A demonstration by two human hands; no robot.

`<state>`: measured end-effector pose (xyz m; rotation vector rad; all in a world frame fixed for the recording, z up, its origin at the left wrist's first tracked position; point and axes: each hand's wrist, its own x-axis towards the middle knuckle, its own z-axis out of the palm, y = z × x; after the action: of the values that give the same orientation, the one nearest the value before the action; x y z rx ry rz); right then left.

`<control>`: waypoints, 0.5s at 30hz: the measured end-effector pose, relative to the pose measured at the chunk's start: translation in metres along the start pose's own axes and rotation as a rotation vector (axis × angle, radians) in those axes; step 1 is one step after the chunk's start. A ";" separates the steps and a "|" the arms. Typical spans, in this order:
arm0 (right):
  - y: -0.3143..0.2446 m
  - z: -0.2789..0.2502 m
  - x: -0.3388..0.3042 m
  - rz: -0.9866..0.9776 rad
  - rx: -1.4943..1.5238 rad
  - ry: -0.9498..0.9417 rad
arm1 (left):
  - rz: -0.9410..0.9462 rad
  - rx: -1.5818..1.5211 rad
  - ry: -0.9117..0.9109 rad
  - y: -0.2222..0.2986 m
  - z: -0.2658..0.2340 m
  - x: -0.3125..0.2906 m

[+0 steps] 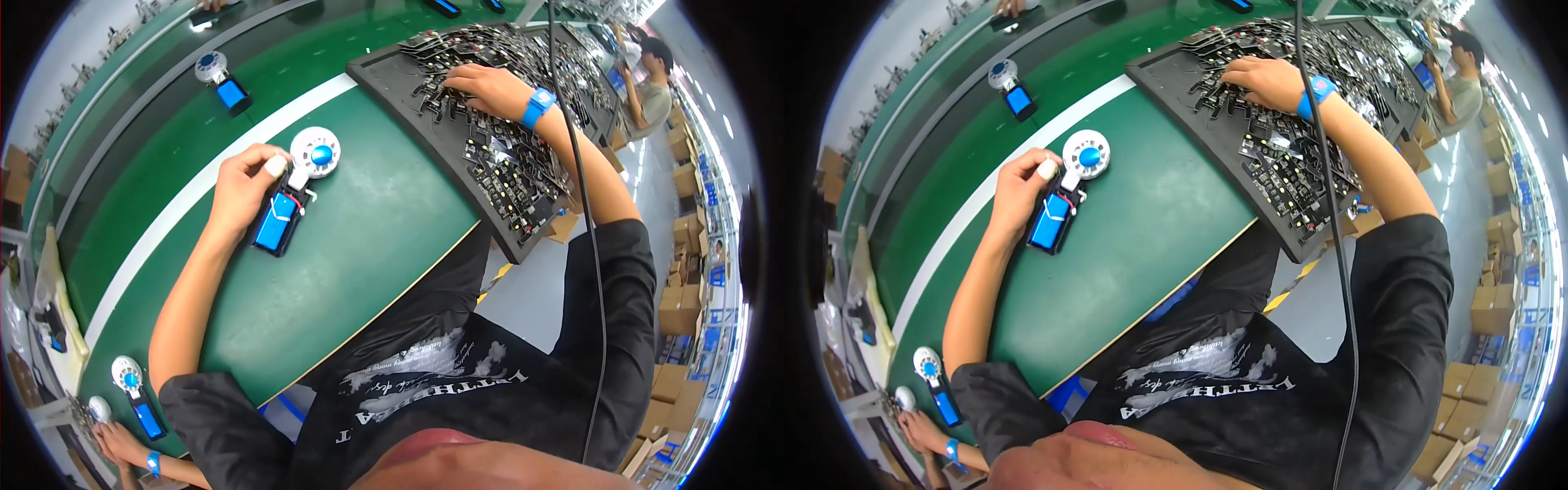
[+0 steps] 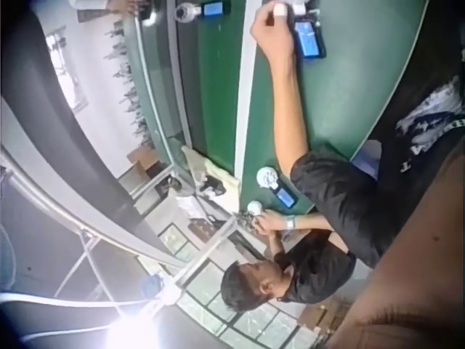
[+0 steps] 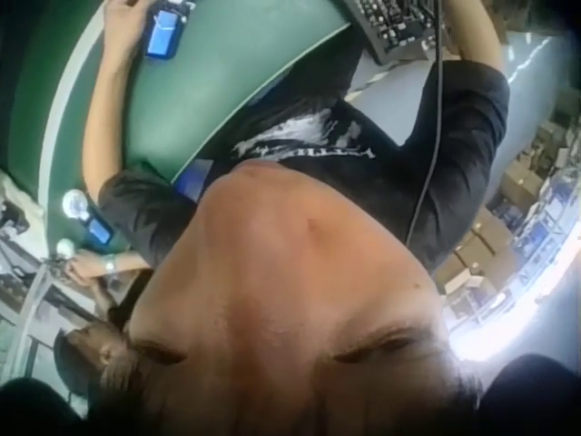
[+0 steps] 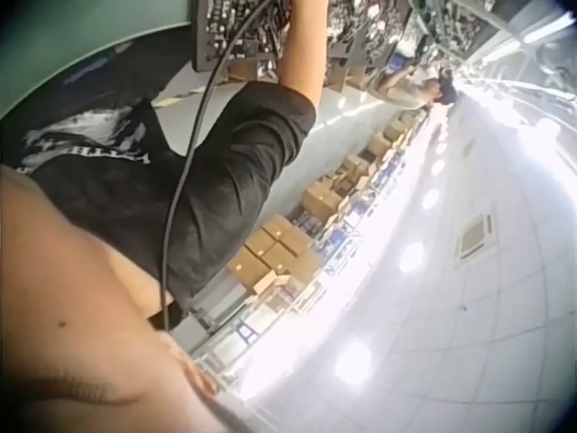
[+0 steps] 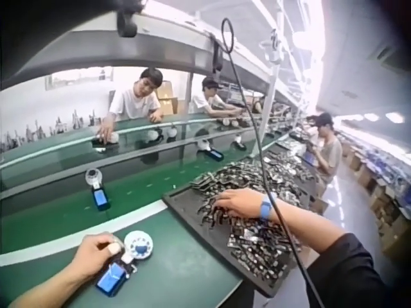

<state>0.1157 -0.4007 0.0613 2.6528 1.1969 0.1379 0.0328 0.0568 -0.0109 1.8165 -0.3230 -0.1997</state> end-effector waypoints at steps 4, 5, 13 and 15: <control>-0.032 -0.024 -0.006 0.115 0.199 0.108 | 0.075 -0.157 0.190 -0.015 -0.005 0.004; -0.048 -0.029 -0.013 0.131 0.287 0.175 | 0.131 -0.151 0.168 -0.015 -0.003 0.007; -0.254 -0.015 -0.002 0.500 1.373 0.557 | 0.210 -0.198 0.116 -0.013 0.005 -0.003; -0.278 0.000 0.017 0.605 1.599 0.555 | 0.206 -0.198 0.094 -0.011 0.008 -0.005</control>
<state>-0.0754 -0.2099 -0.0065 4.5851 0.4723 -0.0383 0.0272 0.0532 -0.0234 1.5798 -0.4069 -0.0018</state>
